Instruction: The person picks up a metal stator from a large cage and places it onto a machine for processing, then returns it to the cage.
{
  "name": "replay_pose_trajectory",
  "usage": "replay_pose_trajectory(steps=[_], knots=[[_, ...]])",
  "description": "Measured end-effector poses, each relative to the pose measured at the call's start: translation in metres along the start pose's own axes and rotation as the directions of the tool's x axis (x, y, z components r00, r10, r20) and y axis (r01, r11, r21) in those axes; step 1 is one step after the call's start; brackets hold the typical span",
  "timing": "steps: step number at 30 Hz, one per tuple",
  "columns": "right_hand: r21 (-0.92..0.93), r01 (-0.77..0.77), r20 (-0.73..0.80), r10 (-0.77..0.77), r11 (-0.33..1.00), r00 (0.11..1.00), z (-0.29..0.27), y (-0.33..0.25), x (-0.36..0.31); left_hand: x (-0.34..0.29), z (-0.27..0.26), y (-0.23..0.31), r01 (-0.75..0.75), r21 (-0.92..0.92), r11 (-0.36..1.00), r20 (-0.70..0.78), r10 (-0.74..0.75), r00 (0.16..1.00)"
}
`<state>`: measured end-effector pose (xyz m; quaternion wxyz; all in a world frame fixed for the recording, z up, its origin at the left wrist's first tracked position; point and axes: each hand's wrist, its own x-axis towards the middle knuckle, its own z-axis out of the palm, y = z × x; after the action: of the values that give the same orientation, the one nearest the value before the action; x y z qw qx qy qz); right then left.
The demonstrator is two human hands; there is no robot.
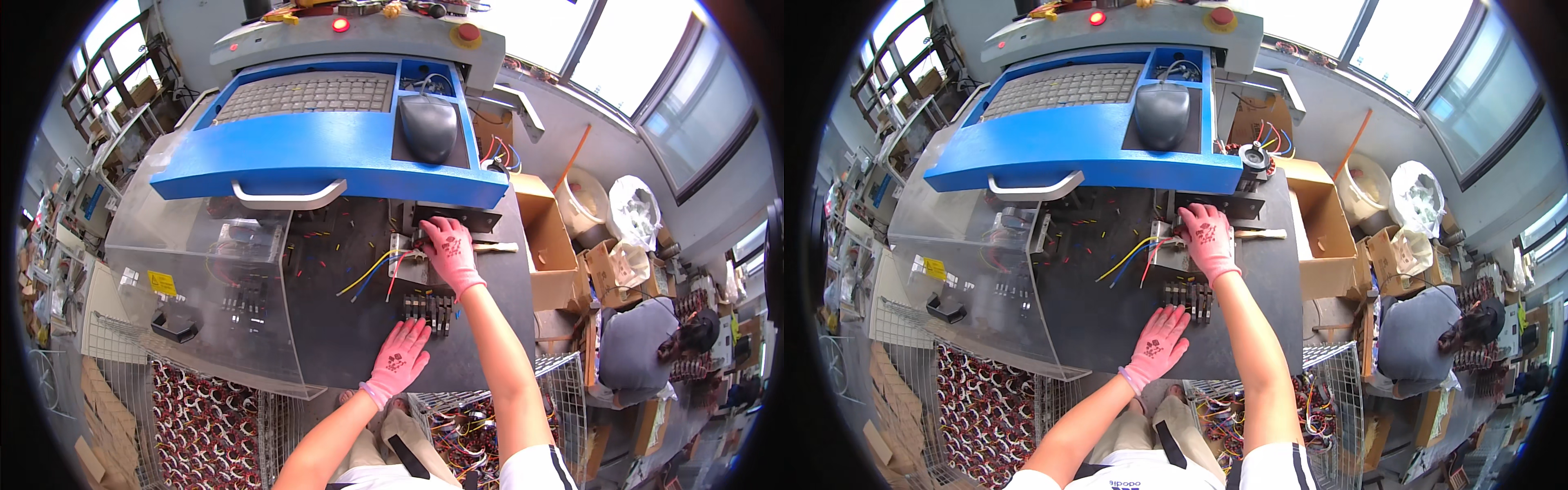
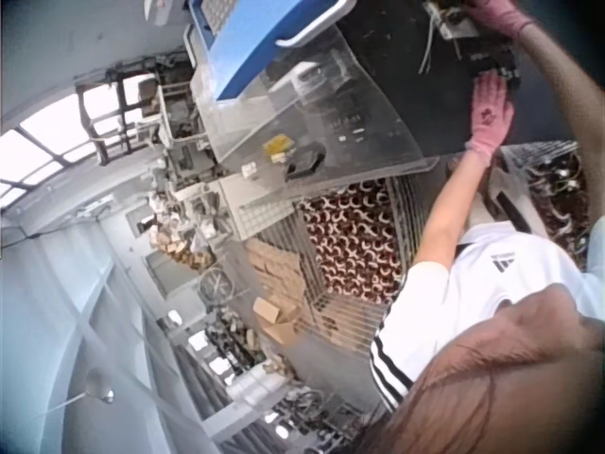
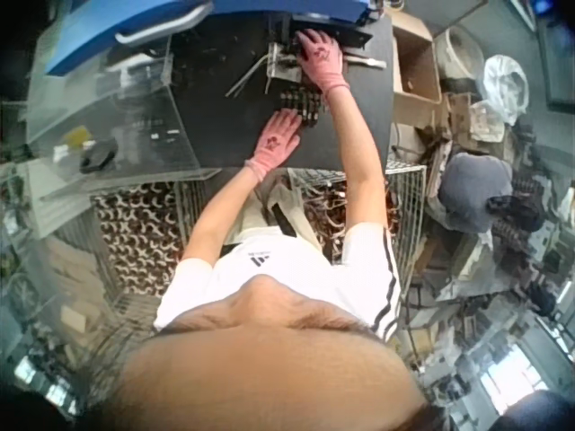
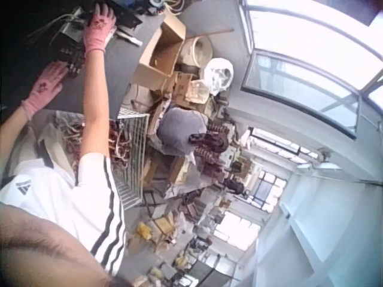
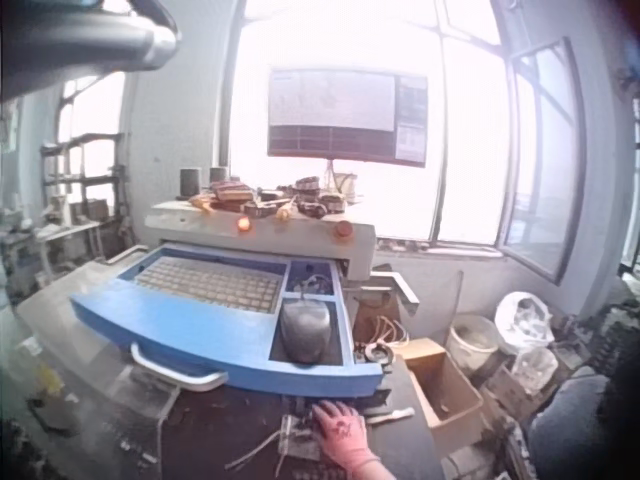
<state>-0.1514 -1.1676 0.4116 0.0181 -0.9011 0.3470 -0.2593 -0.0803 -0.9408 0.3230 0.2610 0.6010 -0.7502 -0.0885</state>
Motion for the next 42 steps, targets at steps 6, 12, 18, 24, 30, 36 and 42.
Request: replay_pose_trajectory(steps=[6, 12, 18, 24, 30, 36, 42], knots=[[0.561, -0.323, 0.224, 0.236, 0.762, 0.946, -0.044, -0.046, -0.067, -0.033, -0.024, 0.012, 0.200, -0.977, -0.080, 0.214, -0.451, 0.866], [0.425, -0.244, 0.349, 0.091, 0.872, 0.933, -0.096, -0.134, -0.162, -0.083, -0.093, 0.073, -0.017, -0.560, -0.828, 0.444, -0.317, 0.838], [0.524, -0.832, 0.848, 0.017, -0.183, 0.530, -0.075, -0.185, -0.178, -0.161, -0.082, 0.098, 0.004, -0.583, -0.812, 0.564, -0.401, 0.722], [0.368, -0.664, 0.864, -0.025, -0.651, 0.502, -0.053, -0.255, -0.207, -0.232, -0.110, 0.108, -0.209, -0.476, -0.854, 0.579, -0.483, 0.657], [0.516, -0.856, 0.835, -0.207, -0.021, 0.509, -0.047, -0.379, -0.221, -0.342, -0.145, 0.099, -0.447, -0.410, -0.795, 0.505, -0.605, 0.615], [0.684, 0.313, 0.466, -0.725, 0.659, 0.507, -0.049, -0.526, -0.258, -0.465, -0.198, 0.096, -0.618, -0.512, -0.597, 0.439, -0.800, 0.410], [0.840, -0.020, 0.538, -0.837, 0.543, -0.100, -0.020, -0.641, -0.271, -0.567, -0.217, 0.103, -0.671, -0.693, -0.264, 0.336, -0.942, 0.023]])
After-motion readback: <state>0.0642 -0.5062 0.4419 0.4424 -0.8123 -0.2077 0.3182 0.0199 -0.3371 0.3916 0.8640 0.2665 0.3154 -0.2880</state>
